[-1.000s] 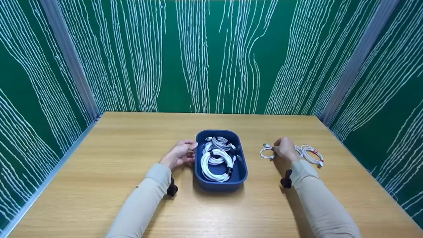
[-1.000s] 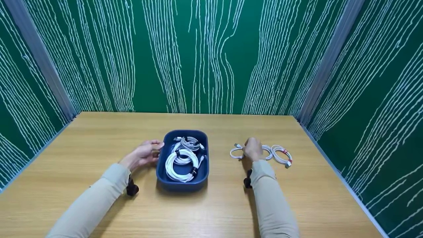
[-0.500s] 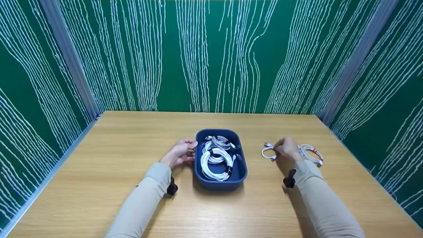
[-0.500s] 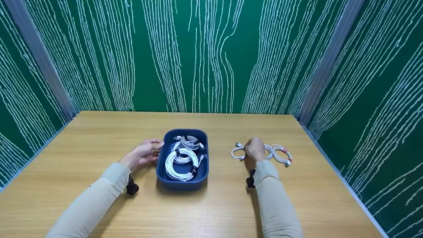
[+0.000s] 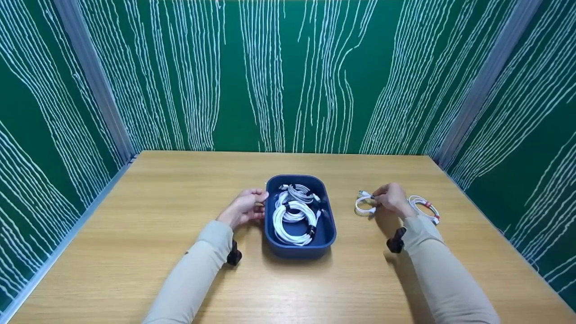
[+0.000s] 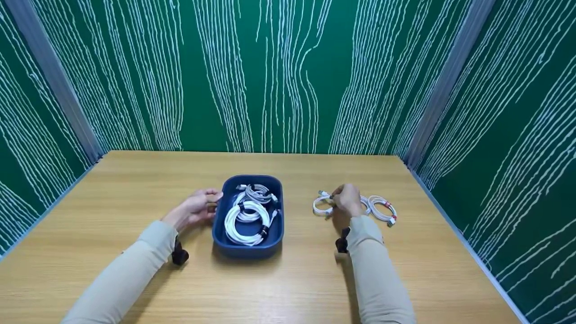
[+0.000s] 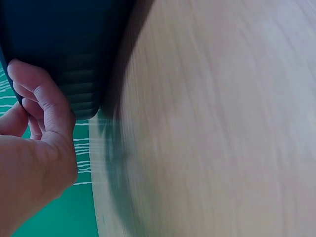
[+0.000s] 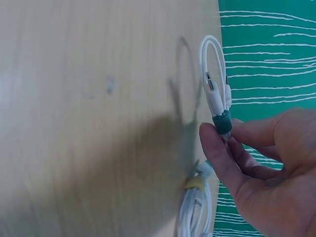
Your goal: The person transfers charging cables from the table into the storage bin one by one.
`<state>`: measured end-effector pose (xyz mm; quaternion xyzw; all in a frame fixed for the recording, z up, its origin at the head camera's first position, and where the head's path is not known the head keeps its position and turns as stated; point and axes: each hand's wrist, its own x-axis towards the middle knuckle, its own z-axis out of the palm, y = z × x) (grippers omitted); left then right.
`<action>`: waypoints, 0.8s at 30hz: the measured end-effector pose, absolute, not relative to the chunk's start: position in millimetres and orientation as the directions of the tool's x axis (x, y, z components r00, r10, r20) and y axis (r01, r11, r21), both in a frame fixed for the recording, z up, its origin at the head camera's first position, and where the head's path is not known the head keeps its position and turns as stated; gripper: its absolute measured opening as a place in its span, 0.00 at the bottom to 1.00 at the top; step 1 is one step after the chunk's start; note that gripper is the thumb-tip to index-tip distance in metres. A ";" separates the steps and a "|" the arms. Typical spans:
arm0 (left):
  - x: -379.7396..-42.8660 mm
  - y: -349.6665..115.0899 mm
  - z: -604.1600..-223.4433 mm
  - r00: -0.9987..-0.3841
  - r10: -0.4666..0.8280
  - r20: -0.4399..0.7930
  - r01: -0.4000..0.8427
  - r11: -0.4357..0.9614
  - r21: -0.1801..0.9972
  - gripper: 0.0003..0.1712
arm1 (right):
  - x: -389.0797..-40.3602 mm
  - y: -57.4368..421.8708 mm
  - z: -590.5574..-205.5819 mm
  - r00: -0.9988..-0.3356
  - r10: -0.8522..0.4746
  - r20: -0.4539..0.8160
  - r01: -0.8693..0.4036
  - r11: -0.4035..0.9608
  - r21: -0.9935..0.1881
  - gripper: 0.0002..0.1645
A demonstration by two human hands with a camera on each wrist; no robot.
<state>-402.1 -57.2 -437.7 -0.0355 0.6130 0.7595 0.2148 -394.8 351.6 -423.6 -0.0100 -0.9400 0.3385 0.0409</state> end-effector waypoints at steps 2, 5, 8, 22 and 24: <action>-402.2 -57.3 -438.3 -0.905 0.288 -0.313 -0.366 -0.153 0.918 0.03 | -394.5 350.6 -419.8 -0.996 0.042 0.077 -0.016 0.775 -0.632 0.10; -402.6 -57.2 -438.8 -0.905 0.297 -0.303 -0.359 -0.153 0.921 0.03 | -394.9 349.7 -415.4 -0.996 0.042 0.078 -0.018 0.766 -0.643 0.11; -402.9 -57.3 -439.2 -0.905 0.306 -0.296 -0.354 -0.154 0.923 0.03 | -395.1 348.2 -411.7 -0.998 0.043 0.056 -0.007 0.728 -0.686 0.12; -401.0 -58.0 -437.6 -0.899 0.304 -0.314 -0.370 -0.146 0.918 0.03 | -398.8 331.7 -396.2 -1.000 -0.011 -0.010 0.001 0.570 -0.822 0.14; -400.8 -57.9 -437.4 -0.901 0.302 -0.313 -0.368 -0.146 0.918 0.03 | -399.7 328.2 -394.4 -1.000 -0.015 -0.008 -0.002 0.565 -0.825 0.14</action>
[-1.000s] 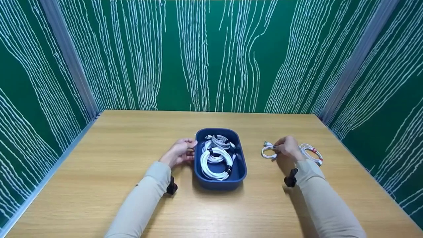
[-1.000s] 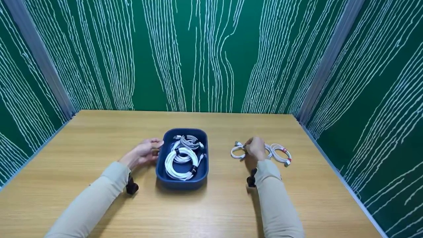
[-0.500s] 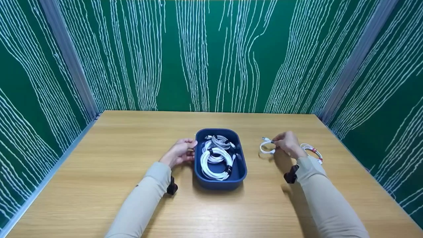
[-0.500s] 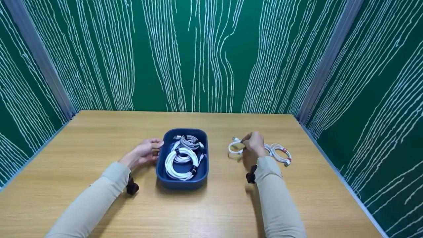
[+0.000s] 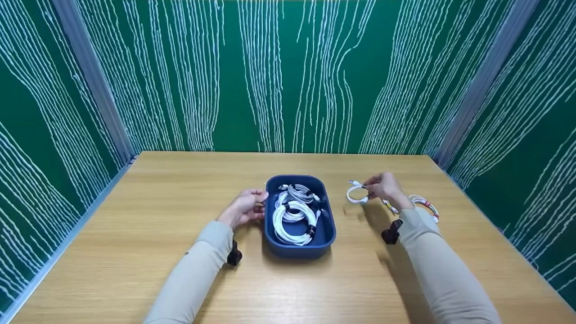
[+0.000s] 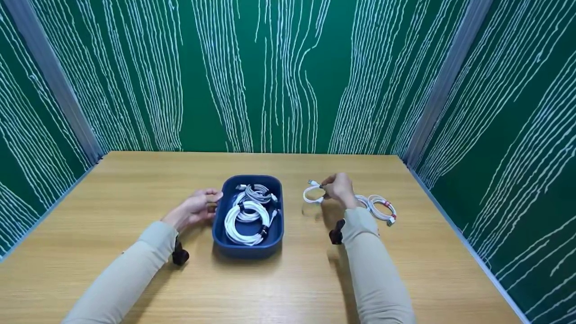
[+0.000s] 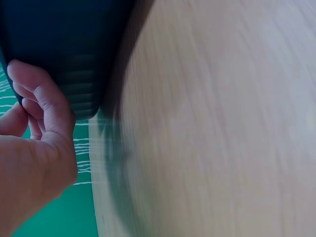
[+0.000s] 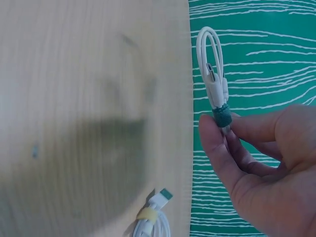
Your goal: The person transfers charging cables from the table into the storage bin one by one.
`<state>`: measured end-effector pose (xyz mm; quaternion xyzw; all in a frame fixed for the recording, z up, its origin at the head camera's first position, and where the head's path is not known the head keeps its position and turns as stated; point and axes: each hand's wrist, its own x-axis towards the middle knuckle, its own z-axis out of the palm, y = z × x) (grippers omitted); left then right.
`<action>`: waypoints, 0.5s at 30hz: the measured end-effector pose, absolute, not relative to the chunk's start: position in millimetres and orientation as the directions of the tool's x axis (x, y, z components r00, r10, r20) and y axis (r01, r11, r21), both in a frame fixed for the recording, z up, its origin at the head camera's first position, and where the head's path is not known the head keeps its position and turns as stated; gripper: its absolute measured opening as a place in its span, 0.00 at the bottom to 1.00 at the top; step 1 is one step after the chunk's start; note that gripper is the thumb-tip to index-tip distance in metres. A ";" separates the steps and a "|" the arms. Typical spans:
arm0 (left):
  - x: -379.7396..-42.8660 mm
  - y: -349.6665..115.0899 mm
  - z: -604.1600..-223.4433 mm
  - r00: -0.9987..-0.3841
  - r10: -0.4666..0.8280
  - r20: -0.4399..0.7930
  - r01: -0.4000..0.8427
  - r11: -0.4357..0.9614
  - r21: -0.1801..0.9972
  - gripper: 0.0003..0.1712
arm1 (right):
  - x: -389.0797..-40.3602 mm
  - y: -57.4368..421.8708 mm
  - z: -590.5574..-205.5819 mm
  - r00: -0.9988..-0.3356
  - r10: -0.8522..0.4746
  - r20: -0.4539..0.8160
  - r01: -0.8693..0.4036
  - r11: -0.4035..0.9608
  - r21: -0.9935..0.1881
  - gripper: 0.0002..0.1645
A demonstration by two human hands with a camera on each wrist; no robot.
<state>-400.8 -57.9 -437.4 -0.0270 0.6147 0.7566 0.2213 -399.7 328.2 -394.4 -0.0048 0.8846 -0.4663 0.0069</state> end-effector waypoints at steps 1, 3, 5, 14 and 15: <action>-400.8 -57.8 -437.4 -0.902 0.299 -0.312 -0.367 -0.146 0.919 0.03 | -400.2 326.7 -393.4 -1.000 -0.017 -0.007 -0.004 0.563 -0.827 0.14; -401.1 -57.7 -437.4 -0.903 0.296 -0.313 -0.366 -0.146 0.919 0.03 | -401.1 323.8 -391.6 -1.000 -0.014 -0.004 -0.005 0.562 -0.827 0.14; -401.5 -57.8 -437.5 -0.903 0.296 -0.313 -0.366 -0.143 0.920 0.03 | -401.4 321.0 -389.5 -1.000 -0.014 -0.002 -0.007 0.565 -0.825 0.14; -401.0 -57.0 -438.2 -0.903 0.305 -0.302 -0.363 -0.170 0.916 0.03 | -406.4 306.3 -382.4 -0.999 -0.032 0.023 -0.036 0.527 -0.849 0.13; -400.6 -57.1 -438.0 -0.903 0.305 -0.301 -0.363 -0.170 0.916 0.03 | -407.0 304.7 -381.6 -0.999 -0.030 0.018 -0.031 0.532 -0.846 0.13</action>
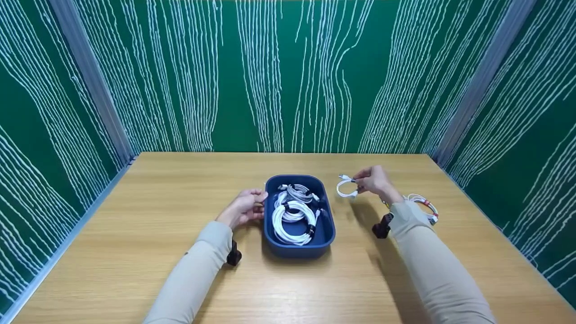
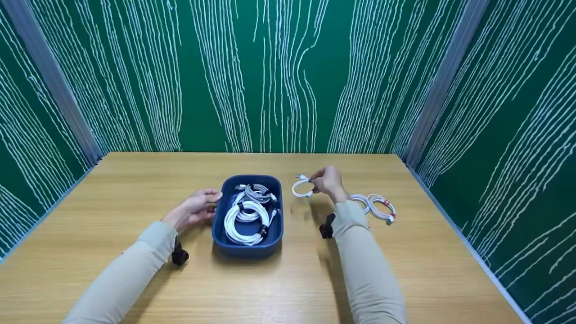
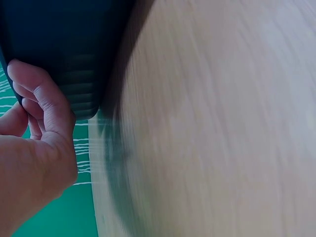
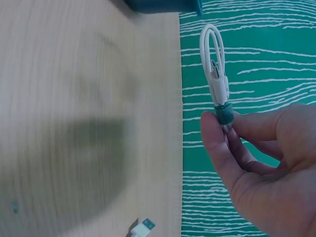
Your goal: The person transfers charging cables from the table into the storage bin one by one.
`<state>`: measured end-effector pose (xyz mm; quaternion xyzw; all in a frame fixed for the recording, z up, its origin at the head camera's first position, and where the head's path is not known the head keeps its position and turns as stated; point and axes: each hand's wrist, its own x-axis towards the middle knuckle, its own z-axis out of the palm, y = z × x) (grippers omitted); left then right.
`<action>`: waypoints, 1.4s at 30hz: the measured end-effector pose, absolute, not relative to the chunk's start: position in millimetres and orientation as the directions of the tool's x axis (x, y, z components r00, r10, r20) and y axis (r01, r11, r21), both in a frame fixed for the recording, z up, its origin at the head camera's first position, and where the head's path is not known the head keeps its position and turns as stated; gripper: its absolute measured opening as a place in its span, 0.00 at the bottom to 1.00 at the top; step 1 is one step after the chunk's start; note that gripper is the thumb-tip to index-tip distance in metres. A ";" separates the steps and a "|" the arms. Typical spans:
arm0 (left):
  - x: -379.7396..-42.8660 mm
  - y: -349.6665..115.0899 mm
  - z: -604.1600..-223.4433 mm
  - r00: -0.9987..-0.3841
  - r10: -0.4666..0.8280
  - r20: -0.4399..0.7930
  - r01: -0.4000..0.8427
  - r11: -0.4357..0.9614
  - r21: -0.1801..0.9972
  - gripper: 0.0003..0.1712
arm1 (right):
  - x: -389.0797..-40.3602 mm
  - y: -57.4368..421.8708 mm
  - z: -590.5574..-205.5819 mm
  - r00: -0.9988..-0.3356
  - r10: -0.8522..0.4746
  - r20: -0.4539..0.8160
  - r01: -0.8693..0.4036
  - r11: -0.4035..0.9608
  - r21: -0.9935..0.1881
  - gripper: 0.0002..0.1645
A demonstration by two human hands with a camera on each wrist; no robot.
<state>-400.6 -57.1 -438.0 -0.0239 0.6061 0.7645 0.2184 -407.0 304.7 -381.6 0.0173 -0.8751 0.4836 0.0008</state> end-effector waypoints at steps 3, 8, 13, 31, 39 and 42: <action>-400.5 -57.8 -437.7 -0.902 0.304 -0.306 -0.367 -0.169 0.915 0.03 | -408.7 298.6 -378.7 -1.000 -0.027 0.012 -0.025 0.541 -0.840 0.13; -401.9 -57.8 -438.3 -0.901 0.306 -0.307 -0.367 -0.164 0.916 0.03 | -410.4 289.4 -376.2 -0.999 -0.033 0.006 -0.023 0.531 -0.847 0.14; -402.6 -57.7 -440.1 -0.907 0.294 -0.301 -0.357 -0.160 0.920 0.03 | -410.9 280.6 -374.1 -0.999 -0.034 0.008 -0.025 0.534 -0.845 0.13; -401.7 -57.9 -440.1 -0.905 0.309 -0.294 -0.355 -0.166 0.920 0.03 | -412.7 251.9 -370.6 -0.996 -0.080 0.039 -0.074 0.503 -0.861 0.11; -399.3 -57.4 -437.1 -0.906 0.293 -0.305 -0.361 -0.158 0.919 0.04 | -412.8 237.3 -368.8 -0.996 -0.082 0.038 -0.075 0.517 -0.852 0.10; -399.5 -57.4 -436.8 -0.905 0.295 -0.305 -0.361 -0.157 0.919 0.04 | -413.0 232.7 -368.0 -0.996 -0.086 0.035 -0.075 0.517 -0.853 0.10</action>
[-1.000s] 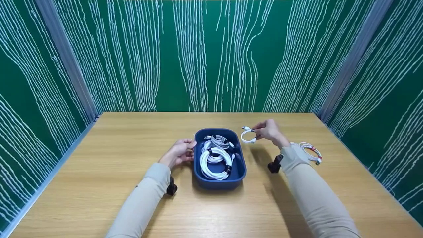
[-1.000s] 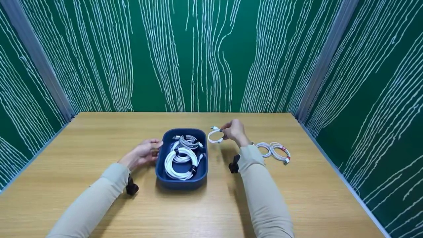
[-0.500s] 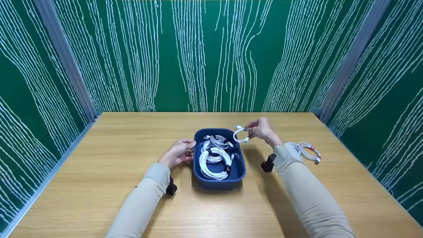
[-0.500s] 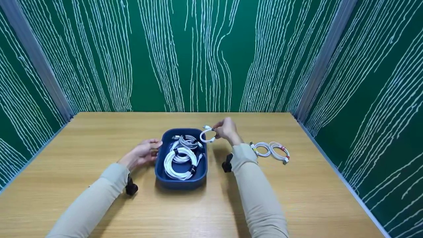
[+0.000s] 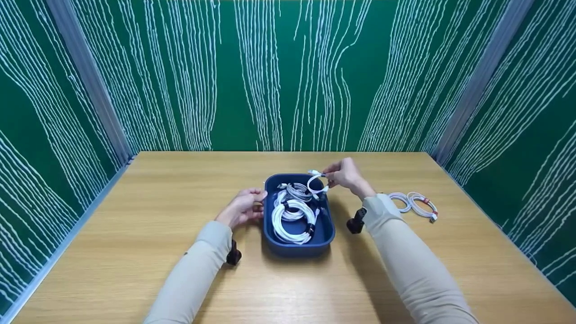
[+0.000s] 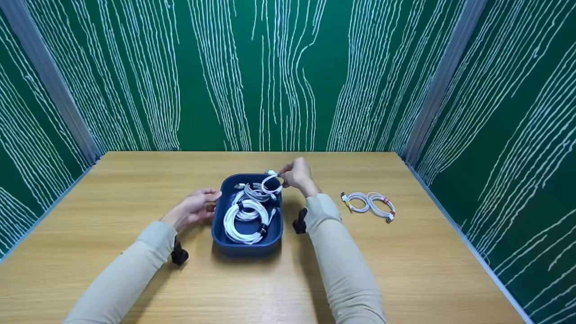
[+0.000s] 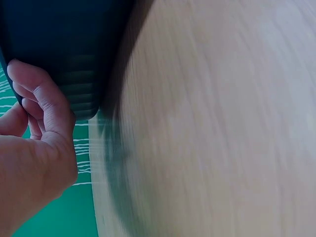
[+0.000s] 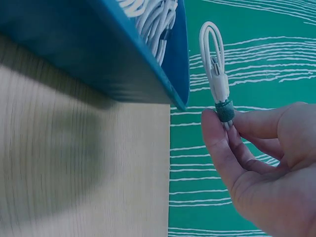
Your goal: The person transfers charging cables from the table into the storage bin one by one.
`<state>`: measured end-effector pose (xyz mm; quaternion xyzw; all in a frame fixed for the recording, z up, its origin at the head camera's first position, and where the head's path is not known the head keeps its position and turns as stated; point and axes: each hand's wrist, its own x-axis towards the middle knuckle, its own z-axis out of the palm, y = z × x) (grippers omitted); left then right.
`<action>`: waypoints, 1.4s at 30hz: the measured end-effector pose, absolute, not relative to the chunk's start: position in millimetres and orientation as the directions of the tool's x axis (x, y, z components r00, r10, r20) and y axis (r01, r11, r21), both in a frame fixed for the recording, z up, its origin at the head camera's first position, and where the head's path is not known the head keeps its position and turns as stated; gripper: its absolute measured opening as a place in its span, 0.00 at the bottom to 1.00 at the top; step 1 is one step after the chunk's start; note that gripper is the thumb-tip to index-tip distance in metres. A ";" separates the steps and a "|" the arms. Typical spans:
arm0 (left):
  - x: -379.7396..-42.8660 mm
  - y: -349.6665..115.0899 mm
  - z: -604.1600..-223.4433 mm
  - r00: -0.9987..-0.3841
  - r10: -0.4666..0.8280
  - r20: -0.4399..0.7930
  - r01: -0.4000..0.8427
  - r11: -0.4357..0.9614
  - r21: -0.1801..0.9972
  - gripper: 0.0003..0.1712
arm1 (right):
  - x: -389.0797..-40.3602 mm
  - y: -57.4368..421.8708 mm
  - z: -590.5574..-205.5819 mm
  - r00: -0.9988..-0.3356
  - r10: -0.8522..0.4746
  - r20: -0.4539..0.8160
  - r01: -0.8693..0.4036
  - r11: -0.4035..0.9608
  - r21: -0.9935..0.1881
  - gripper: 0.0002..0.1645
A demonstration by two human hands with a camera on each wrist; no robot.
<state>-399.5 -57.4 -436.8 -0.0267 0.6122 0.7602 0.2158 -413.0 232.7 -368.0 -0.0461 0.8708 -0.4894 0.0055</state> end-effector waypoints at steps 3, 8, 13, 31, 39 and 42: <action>-399.3 -57.5 -436.4 -0.903 0.306 -0.303 -0.362 -0.159 0.919 0.05 | -413.2 229.0 -367.2 -0.995 -0.091 0.039 -0.080 0.514 -0.854 0.11; -398.7 -57.3 -435.8 -0.903 0.306 -0.301 -0.361 -0.161 0.919 0.05 | -413.0 224.3 -366.8 -0.994 -0.100 0.049 -0.093 0.508 -0.856 0.11; -400.1 -56.5 -436.3 -0.901 0.314 -0.301 -0.361 -0.153 0.920 0.05 | -412.5 220.1 -366.6 -0.993 -0.110 0.053 -0.101 0.506 -0.857 0.11; -400.7 -57.2 -437.2 -0.903 0.295 -0.313 -0.366 -0.143 0.920 0.04 | -411.8 207.9 -366.7 -0.986 -0.152 0.063 -0.132 0.500 -0.856 0.13; -400.7 -57.6 -437.6 -0.904 0.292 -0.314 -0.366 -0.144 0.920 0.04 | -411.0 201.6 -366.3 -0.985 -0.158 0.066 -0.140 0.523 -0.841 0.11; -399.9 -57.1 -437.3 -0.904 0.300 -0.303 -0.357 -0.143 0.923 0.05 | -411.9 201.4 -365.8 -0.979 -0.178 0.103 -0.192 0.610 -0.769 0.11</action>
